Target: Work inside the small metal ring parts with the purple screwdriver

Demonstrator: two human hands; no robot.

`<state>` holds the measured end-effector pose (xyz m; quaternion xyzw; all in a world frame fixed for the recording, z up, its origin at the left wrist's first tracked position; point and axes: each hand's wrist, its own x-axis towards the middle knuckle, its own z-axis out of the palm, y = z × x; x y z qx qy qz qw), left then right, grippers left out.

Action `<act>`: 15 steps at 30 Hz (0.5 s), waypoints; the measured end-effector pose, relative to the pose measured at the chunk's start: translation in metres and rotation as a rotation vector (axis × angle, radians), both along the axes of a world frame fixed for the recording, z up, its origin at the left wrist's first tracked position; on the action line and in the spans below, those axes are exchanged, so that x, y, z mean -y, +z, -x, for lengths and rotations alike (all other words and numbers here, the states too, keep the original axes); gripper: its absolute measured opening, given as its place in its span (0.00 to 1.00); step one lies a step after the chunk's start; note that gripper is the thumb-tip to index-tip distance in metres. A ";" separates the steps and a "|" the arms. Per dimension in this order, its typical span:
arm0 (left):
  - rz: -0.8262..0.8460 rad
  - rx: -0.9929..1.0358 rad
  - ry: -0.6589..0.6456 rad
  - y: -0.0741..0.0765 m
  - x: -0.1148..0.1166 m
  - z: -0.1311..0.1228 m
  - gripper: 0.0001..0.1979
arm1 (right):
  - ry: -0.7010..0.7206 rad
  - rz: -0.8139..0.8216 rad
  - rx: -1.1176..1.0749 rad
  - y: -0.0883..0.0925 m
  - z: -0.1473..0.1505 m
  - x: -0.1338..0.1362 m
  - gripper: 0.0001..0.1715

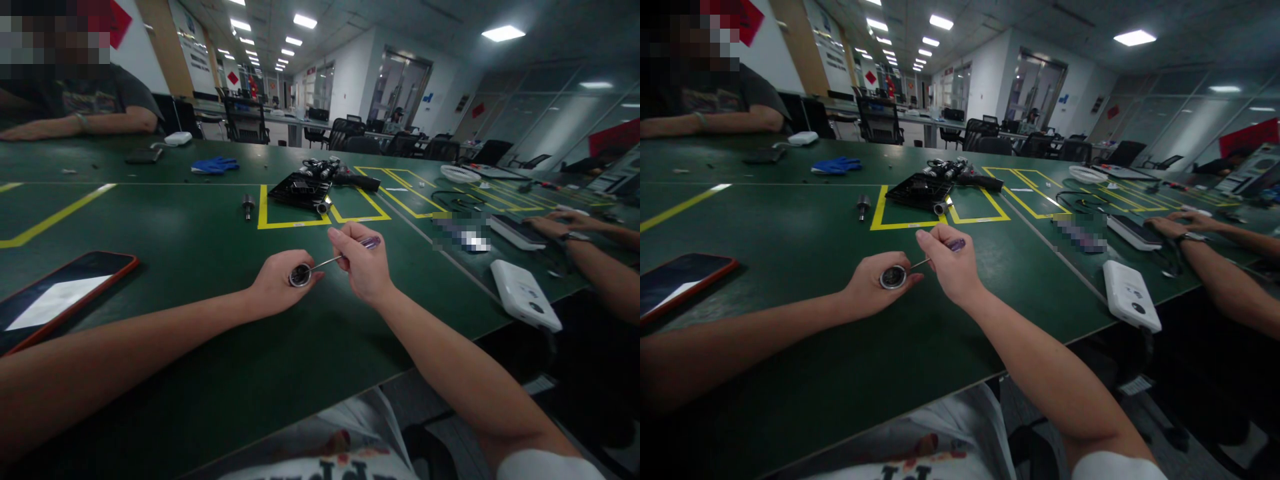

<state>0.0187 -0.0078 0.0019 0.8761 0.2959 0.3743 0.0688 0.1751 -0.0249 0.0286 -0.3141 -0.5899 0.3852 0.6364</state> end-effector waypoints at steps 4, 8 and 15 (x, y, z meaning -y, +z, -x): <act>0.016 0.009 0.011 -0.002 -0.001 0.000 0.11 | -0.039 -0.079 0.023 0.002 -0.001 0.004 0.21; 0.020 0.016 0.022 -0.002 -0.001 0.000 0.11 | -0.016 -0.097 0.032 0.001 -0.002 0.005 0.21; 0.033 0.024 0.028 0.001 0.001 0.000 0.11 | -0.045 -0.112 0.160 0.004 -0.002 0.007 0.21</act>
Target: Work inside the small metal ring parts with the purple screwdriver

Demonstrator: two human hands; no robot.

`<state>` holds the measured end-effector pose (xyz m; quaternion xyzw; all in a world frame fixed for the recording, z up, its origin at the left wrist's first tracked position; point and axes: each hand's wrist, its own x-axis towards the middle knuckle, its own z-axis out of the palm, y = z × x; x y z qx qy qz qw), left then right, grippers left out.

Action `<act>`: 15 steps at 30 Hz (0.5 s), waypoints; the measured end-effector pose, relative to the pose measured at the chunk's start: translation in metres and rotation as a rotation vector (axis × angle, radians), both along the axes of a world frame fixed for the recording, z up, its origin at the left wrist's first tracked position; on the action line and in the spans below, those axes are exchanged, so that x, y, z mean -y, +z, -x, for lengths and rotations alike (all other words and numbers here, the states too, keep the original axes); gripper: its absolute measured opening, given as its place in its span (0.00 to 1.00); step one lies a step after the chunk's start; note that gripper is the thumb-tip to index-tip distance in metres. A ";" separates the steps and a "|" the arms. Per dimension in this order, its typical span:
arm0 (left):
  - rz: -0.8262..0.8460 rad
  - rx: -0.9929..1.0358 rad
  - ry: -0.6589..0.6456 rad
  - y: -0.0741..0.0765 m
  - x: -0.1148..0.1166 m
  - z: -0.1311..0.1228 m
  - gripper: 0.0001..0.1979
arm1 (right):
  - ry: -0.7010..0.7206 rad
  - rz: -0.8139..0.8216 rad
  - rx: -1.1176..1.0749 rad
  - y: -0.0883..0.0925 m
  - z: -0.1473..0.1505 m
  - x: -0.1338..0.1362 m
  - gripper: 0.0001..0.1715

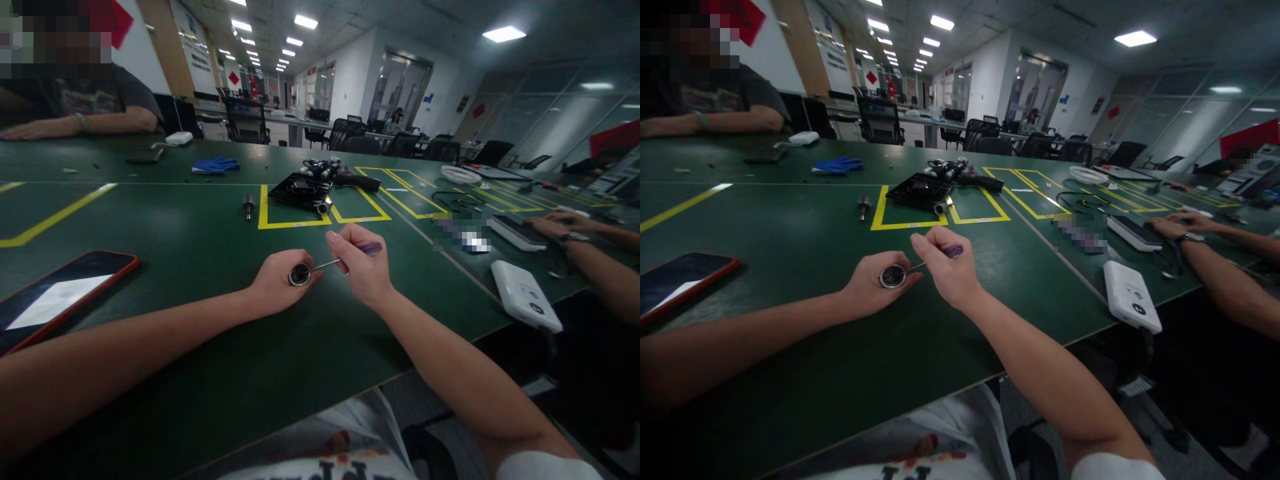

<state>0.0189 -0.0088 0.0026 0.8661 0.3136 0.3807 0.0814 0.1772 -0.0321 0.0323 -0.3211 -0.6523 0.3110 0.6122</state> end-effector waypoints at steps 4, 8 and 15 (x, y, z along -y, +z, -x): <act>-0.001 -0.001 0.002 -0.001 0.000 0.001 0.11 | -0.001 -0.006 -0.019 0.001 -0.001 0.000 0.21; 0.002 -0.011 -0.003 -0.001 0.000 0.001 0.11 | 0.037 0.006 -0.089 0.000 0.000 -0.001 0.20; -0.026 -0.009 -0.029 -0.001 0.001 0.001 0.11 | 0.047 0.063 -0.068 -0.001 0.003 -0.001 0.20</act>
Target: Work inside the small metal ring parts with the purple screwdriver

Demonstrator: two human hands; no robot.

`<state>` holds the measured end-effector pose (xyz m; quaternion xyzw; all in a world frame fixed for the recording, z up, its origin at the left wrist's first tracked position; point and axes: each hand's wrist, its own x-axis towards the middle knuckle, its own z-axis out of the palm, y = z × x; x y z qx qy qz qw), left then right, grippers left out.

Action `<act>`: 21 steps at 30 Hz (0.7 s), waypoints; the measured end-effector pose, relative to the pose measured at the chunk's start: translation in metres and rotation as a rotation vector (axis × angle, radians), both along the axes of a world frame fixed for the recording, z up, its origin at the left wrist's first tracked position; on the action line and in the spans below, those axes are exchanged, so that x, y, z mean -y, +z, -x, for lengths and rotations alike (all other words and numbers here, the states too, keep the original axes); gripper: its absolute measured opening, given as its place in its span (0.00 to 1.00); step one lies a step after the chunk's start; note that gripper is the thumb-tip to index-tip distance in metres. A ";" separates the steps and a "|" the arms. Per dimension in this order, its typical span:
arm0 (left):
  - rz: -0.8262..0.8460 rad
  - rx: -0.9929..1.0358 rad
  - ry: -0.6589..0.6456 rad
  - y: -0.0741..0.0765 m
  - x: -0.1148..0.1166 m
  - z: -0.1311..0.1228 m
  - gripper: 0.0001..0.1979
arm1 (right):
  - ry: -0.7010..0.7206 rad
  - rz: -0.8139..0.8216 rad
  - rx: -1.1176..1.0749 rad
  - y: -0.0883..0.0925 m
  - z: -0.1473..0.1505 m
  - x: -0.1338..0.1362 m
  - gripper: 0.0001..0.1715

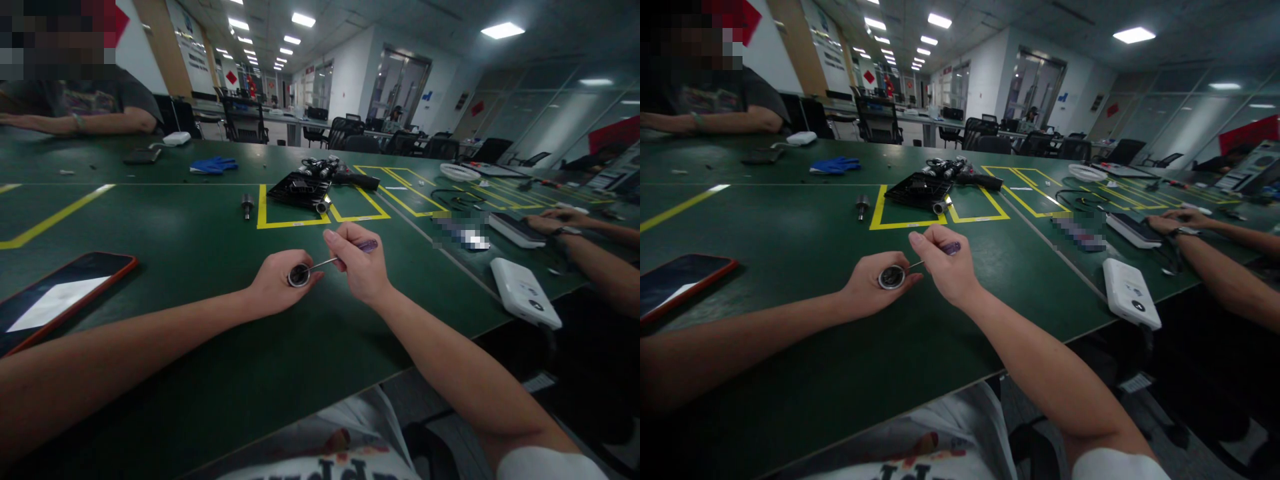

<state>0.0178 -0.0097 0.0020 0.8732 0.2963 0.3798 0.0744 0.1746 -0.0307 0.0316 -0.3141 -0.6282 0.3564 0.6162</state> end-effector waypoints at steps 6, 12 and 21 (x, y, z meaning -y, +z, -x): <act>0.028 0.022 -0.023 0.001 0.001 0.000 0.11 | 0.070 0.150 -0.137 -0.003 0.002 -0.006 0.19; 0.049 0.047 -0.010 0.001 0.003 0.000 0.11 | 0.119 0.331 -0.277 0.001 0.003 -0.008 0.17; 0.046 0.066 0.072 0.002 0.002 0.000 0.11 | 0.106 0.400 -0.285 0.002 0.003 -0.007 0.17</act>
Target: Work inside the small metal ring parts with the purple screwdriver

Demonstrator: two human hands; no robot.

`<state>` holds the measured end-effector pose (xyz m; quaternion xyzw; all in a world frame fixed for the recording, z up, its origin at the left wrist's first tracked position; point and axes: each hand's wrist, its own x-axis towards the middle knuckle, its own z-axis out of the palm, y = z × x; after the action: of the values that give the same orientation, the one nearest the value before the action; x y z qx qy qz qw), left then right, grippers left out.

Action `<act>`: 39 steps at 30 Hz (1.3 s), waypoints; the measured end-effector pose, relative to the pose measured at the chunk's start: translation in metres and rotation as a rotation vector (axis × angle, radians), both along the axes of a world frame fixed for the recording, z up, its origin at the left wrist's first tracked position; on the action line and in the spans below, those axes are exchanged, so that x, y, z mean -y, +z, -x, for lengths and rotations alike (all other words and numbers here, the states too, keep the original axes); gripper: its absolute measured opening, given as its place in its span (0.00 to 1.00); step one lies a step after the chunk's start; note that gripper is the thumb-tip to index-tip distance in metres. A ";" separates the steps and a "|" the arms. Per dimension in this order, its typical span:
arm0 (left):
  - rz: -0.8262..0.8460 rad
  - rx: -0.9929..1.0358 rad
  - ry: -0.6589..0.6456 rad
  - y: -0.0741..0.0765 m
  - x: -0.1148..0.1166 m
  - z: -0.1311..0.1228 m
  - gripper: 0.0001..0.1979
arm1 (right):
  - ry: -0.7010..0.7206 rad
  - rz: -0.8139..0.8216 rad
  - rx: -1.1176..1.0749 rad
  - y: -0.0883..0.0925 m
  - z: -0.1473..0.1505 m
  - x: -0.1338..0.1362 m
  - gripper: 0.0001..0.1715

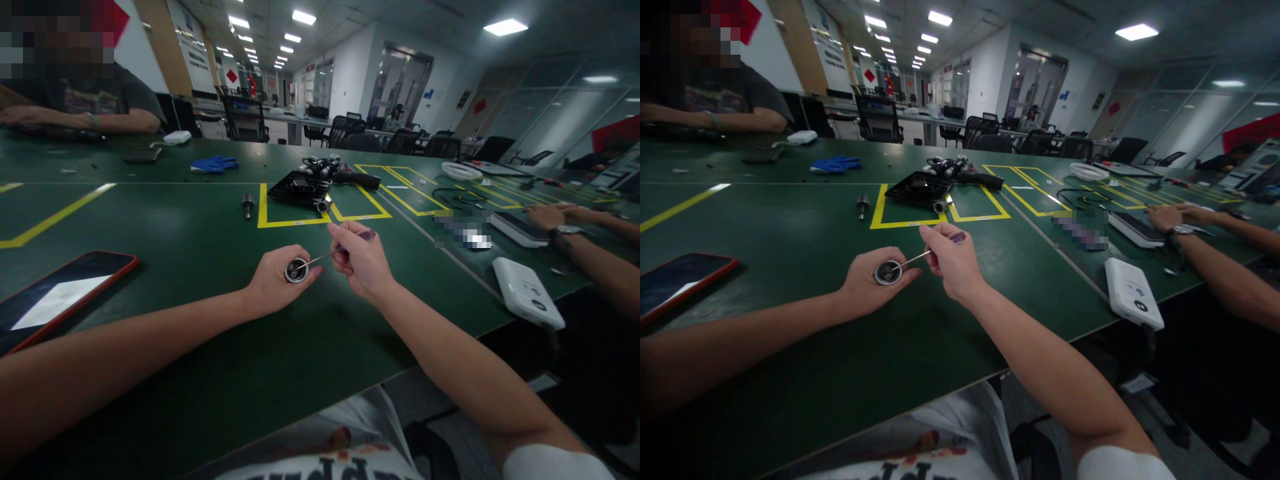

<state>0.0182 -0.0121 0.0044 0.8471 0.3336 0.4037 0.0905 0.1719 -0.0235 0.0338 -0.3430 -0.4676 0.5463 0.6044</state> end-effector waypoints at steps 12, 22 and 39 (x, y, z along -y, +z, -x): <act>0.007 -0.012 0.013 0.002 0.001 0.000 0.11 | -0.011 0.106 -0.061 -0.001 0.000 0.000 0.17; -0.008 -0.021 0.029 0.001 0.002 -0.001 0.11 | -0.073 0.201 -0.155 -0.007 0.000 0.016 0.18; -0.032 -0.042 0.025 0.000 0.001 0.000 0.11 | -0.157 0.192 -0.178 -0.011 0.001 0.030 0.16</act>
<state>0.0185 -0.0133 0.0044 0.8525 0.3395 0.3923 0.0646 0.1705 -0.0534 0.0229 -0.3850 -0.3298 0.5675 0.6488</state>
